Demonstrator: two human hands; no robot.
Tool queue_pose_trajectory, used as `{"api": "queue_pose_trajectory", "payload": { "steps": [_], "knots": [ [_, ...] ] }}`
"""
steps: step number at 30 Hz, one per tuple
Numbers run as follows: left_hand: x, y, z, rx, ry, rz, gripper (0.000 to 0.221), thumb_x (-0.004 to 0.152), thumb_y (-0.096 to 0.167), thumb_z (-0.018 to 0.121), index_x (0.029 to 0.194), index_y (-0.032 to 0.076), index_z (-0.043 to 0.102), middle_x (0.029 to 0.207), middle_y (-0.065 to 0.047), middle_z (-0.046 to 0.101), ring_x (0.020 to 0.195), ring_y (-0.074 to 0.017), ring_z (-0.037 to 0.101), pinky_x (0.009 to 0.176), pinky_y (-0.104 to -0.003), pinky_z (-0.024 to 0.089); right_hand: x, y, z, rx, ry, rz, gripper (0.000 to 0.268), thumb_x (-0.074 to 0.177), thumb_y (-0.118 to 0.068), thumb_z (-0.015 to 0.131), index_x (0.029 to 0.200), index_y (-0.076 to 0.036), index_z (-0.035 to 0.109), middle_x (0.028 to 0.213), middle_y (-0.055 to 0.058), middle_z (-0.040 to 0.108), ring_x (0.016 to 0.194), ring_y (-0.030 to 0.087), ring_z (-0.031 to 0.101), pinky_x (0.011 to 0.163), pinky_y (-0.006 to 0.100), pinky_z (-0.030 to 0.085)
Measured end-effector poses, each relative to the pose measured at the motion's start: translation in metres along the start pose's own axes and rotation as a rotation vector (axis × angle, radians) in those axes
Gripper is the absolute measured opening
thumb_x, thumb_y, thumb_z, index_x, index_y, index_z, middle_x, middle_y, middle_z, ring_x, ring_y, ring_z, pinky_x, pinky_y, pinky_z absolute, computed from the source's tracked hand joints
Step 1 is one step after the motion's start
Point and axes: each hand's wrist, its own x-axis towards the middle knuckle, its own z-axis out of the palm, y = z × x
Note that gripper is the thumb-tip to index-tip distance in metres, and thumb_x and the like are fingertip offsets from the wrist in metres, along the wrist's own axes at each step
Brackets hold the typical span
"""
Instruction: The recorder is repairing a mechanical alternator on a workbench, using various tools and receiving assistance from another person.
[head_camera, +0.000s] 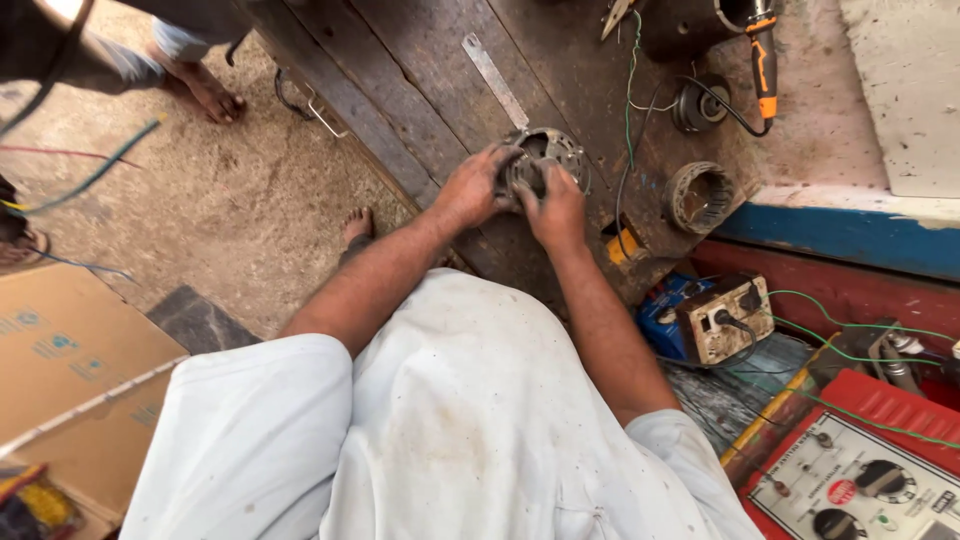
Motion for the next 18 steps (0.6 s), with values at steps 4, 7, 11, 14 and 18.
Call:
{"api": "queue_pose_trajectory", "payload": {
  "steps": [4,7,11,14,18],
  "knots": [
    [0.010,-0.001,-0.008,0.040,-0.067,0.018,0.088,0.072,0.031,0.092,0.147,0.021,0.046,0.158,-0.014,0.042,0.139,-0.0394,0.047,0.115,-0.047,0.041,-0.007,0.003,-0.002,-0.098,-0.011,0.000,0.046,0.085,-0.012,0.079,0.128,-0.005,0.063,0.118,0.018,0.068,0.110,0.040,0.068,0.095,0.046,0.055],
    [0.012,-0.002,-0.009,0.066,-0.132,0.005,0.088,0.074,0.031,0.091,0.148,0.022,0.045,0.160,-0.014,0.038,0.140,-0.0391,0.046,0.115,-0.048,0.041,-0.001,-0.015,0.000,-0.116,-0.008,0.038,0.049,0.079,-0.013,0.080,0.124,-0.002,0.063,0.115,0.022,0.066,0.106,0.042,0.066,0.091,0.047,0.054],
    [0.014,0.004,-0.018,0.101,-0.175,-0.018,0.087,0.074,0.031,0.091,0.147,0.023,0.045,0.161,-0.013,0.035,0.141,-0.0379,0.044,0.116,-0.048,0.040,-0.003,0.008,0.014,-0.185,0.011,0.220,0.039,0.088,-0.024,0.088,0.116,-0.006,0.067,0.110,0.017,0.070,0.103,0.038,0.069,0.090,0.047,0.055],
    [0.015,0.010,-0.019,0.099,-0.187,-0.040,0.087,0.073,0.034,0.092,0.146,0.023,0.044,0.161,-0.012,0.033,0.142,-0.0376,0.043,0.116,-0.048,0.039,-0.014,0.013,0.003,-0.144,0.028,-0.003,0.038,0.090,-0.010,0.077,0.126,-0.007,0.067,0.121,0.017,0.069,0.113,0.038,0.069,0.099,0.045,0.057],
    [0.010,0.010,-0.014,0.100,-0.179,-0.059,0.087,0.073,0.030,0.091,0.146,0.022,0.045,0.162,-0.011,0.034,0.142,-0.0370,0.043,0.116,-0.047,0.039,0.001,-0.006,0.001,-0.101,0.039,0.001,0.048,0.082,-0.021,0.087,0.121,-0.003,0.066,0.114,0.022,0.067,0.105,0.041,0.067,0.088,0.047,0.055]
  ]
}}
